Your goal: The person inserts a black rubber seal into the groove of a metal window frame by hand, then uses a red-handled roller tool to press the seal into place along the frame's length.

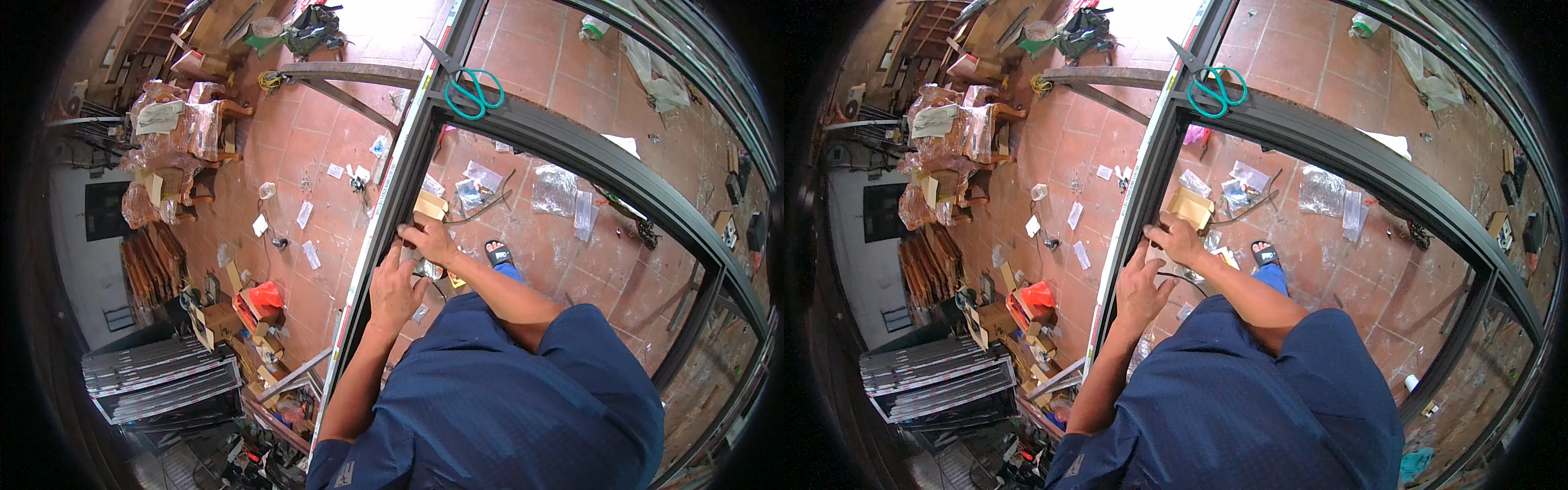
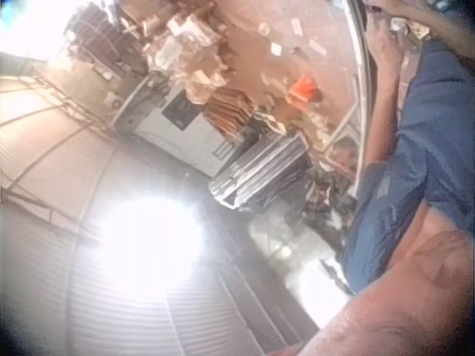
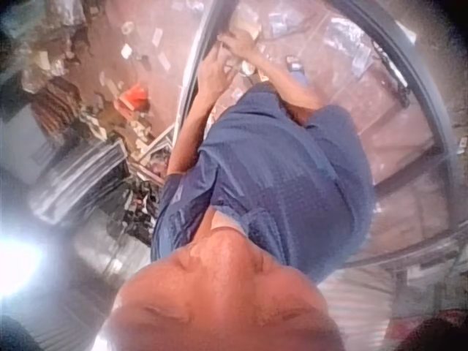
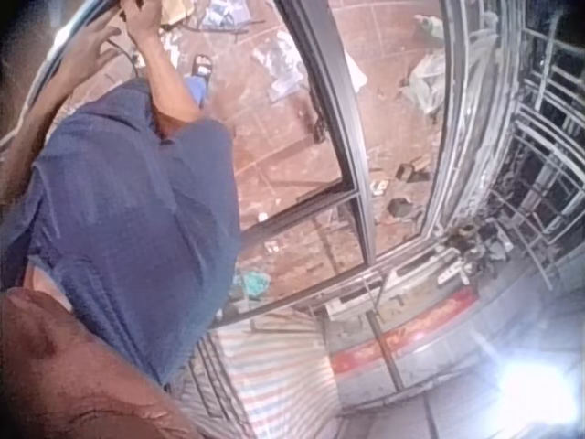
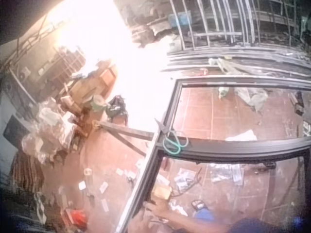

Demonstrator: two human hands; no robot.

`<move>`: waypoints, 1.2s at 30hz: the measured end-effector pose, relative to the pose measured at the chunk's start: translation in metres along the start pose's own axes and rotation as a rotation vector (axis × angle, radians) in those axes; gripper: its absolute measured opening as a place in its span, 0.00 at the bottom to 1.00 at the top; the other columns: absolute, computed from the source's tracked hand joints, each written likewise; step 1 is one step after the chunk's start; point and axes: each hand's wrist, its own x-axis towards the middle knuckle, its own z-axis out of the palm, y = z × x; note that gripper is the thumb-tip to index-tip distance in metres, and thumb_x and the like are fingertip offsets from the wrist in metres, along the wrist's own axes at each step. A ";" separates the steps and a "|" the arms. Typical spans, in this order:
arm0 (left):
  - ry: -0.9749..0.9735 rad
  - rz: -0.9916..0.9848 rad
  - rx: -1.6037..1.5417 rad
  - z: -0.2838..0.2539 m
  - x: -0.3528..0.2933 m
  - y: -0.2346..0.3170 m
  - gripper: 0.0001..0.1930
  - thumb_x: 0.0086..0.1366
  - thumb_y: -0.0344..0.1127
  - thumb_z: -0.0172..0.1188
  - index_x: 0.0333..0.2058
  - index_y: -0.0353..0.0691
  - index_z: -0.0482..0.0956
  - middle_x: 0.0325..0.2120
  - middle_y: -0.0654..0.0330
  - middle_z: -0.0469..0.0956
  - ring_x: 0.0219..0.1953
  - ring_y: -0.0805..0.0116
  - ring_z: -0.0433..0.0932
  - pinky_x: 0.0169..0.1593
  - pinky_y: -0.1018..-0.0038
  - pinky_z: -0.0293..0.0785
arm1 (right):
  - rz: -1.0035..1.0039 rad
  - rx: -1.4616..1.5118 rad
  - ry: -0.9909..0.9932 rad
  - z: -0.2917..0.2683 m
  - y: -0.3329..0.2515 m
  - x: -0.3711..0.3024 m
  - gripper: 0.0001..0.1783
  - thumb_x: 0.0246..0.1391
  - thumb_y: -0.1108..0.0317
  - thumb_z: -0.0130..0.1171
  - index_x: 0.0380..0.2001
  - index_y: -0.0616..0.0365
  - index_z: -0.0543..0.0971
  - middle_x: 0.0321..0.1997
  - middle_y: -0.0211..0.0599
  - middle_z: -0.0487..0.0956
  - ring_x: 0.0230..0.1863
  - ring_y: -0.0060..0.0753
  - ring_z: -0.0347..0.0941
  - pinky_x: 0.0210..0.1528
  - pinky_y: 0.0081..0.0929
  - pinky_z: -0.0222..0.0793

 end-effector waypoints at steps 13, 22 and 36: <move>0.024 0.029 0.082 0.008 -0.002 -0.001 0.29 0.54 0.41 0.77 0.52 0.37 0.79 0.67 0.37 0.67 0.61 0.43 0.75 0.57 0.56 0.73 | 0.002 -0.124 0.088 -0.007 -0.025 0.006 0.18 0.59 0.57 0.60 0.40 0.64 0.82 0.28 0.48 0.84 0.31 0.42 0.84 0.36 0.39 0.76; -0.028 -0.021 0.144 0.014 0.002 0.011 0.39 0.55 0.48 0.76 0.61 0.36 0.71 0.71 0.37 0.62 0.66 0.43 0.70 0.61 0.55 0.68 | -0.026 -0.172 0.099 -0.022 -0.028 0.017 0.16 0.60 0.58 0.57 0.36 0.63 0.81 0.34 0.57 0.83 0.37 0.63 0.82 0.41 0.47 0.76; 0.014 0.000 0.199 0.021 0.027 0.011 0.34 0.54 0.43 0.76 0.56 0.35 0.75 0.68 0.40 0.66 0.61 0.46 0.72 0.58 0.56 0.68 | -0.100 -0.297 0.252 -0.028 -0.035 0.032 0.23 0.60 0.52 0.57 0.35 0.65 0.83 0.28 0.57 0.83 0.34 0.59 0.83 0.39 0.47 0.75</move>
